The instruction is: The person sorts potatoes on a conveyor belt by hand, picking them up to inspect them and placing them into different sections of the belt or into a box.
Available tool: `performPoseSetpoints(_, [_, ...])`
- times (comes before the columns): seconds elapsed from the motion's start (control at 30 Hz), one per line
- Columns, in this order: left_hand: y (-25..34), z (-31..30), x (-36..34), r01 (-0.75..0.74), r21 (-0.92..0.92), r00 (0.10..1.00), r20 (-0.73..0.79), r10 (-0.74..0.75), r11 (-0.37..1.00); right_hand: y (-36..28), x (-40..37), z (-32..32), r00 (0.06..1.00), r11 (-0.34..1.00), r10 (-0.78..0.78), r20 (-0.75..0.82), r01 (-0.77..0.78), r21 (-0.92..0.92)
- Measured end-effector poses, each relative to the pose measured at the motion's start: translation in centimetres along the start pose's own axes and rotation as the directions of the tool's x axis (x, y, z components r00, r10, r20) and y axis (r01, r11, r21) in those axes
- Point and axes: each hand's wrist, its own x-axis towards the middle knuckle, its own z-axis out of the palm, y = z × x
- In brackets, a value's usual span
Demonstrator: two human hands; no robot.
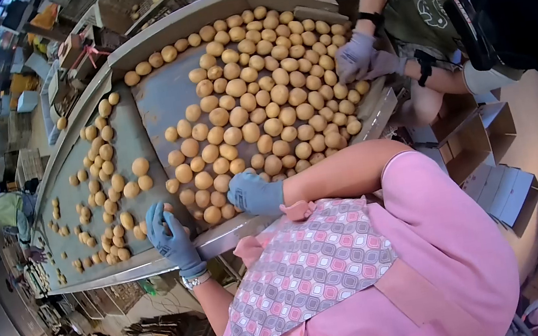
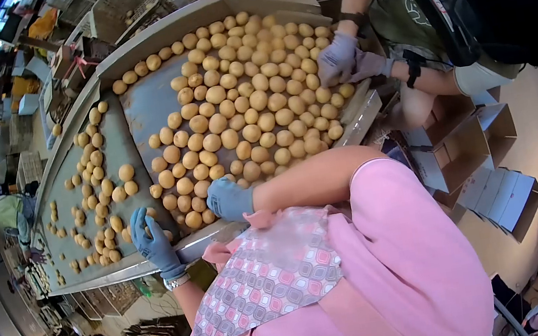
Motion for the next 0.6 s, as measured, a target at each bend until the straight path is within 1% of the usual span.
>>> performPoseSetpoints(0.03, [-0.4, -0.1, -0.4, 0.021, -0.016, 1.0, -0.009, -0.021, 1.0, 0.2, 0.1, 0.6, 0.995, 0.999, -0.033, -0.098, 0.036, 0.028])
performPoseSetpoints(0.1, [-0.4, -0.3, -0.4, 0.041, -0.034, 0.999, -0.02, -0.042, 0.999, 1.4, -0.4, 1.7, 0.952, 0.99, -0.09, -0.292, 0.116, 0.074])
performPoseSetpoints(0.13, [0.0, -0.2, -0.2, 0.04, -0.036, 0.999, -0.022, -0.041, 0.999, 3.8, -0.6, 1.9, 0.909, 0.947, -0.182, -0.376, 0.264, 0.181])
performPoseSetpoints(0.17, [0.3, -0.2, -0.1, 0.04, -0.037, 0.999, -0.023, -0.041, 0.999, 5.1, -1.6, 1.9, 0.876, 0.902, -0.135, -0.463, 0.302, 0.308])
performPoseSetpoints(0.23, [0.4, -0.2, -0.2, 0.058, -0.052, 0.998, -0.028, -0.06, 0.997, 7.1, -3.4, 1.4, 0.806, 0.751, -0.012, -0.592, 0.399, 0.527])
performPoseSetpoints(0.27, [0.4, -0.3, -0.3, 0.066, -0.06, 0.997, -0.028, -0.067, 0.996, 8.1, -4.6, 0.8, 0.807, 0.638, 0.045, -0.588, 0.43, 0.639])
performPoseSetpoints(0.3, [0.6, -0.3, -0.4, 0.073, -0.069, 0.997, -0.029, -0.075, 0.995, 9.0, -6.0, 0.1, 0.828, 0.545, 0.088, -0.553, 0.425, 0.723])
performPoseSetpoints(0.33, [1.3, -0.5, -0.5, 0.063, -0.038, 0.997, -0.045, -0.065, 0.997, 9.7, -7.5, -0.7, 0.86, 0.473, 0.115, -0.497, 0.393, 0.789])
performPoseSetpoints(0.37, [1.4, -0.4, -0.1, 0.045, -0.031, 0.998, -0.052, -0.047, 0.999, 10.6, -8.7, -1.2, 0.874, 0.45, 0.142, -0.465, 0.362, 0.817])
performPoseSetpoints(0.4, [1.5, -0.4, -0.4, 0.04, -0.023, 0.998, -0.05, -0.041, 0.999, 11.5, -9.3, -1.5, 0.875, 0.473, 0.175, -0.451, 0.327, 0.818])
performPoseSetpoints(0.43, [1.3, -0.4, -0.6, 0.035, -0.015, 0.998, -0.049, -0.036, 0.999, 12.6, -9.2, -1.5, 0.86, 0.526, 0.221, -0.46, 0.292, 0.798])
performPoseSetpoints(0.47, [0.8, -0.6, -0.7, 0.02, -0.003, 0.999, -0.032, -0.02, 1.0, 14.1, -8.6, -1.3, 0.835, 0.623, 0.26, -0.485, 0.239, 0.745])
performPoseSetpoints(0.53, [1.2, -0.6, 0.0, 0.041, -0.019, 0.998, -0.046, -0.042, 0.999, 18.6, -5.9, -0.4, 0.782, 0.824, 0.296, -0.548, 0.082, 0.561])
performPoseSetpoints(0.57, [1.5, -0.7, 0.1, 0.051, -0.027, 0.997, -0.053, -0.053, 0.998, 20.7, -4.6, 0.3, 0.791, 0.895, 0.297, -0.534, -0.036, 0.444])
performPoseSetpoints(0.6, [1.4, -0.5, -0.2, 0.08, -0.061, 0.996, -0.034, -0.082, 0.995, 22.0, -3.3, 0.6, 0.816, 0.928, 0.316, -0.485, -0.158, 0.338])
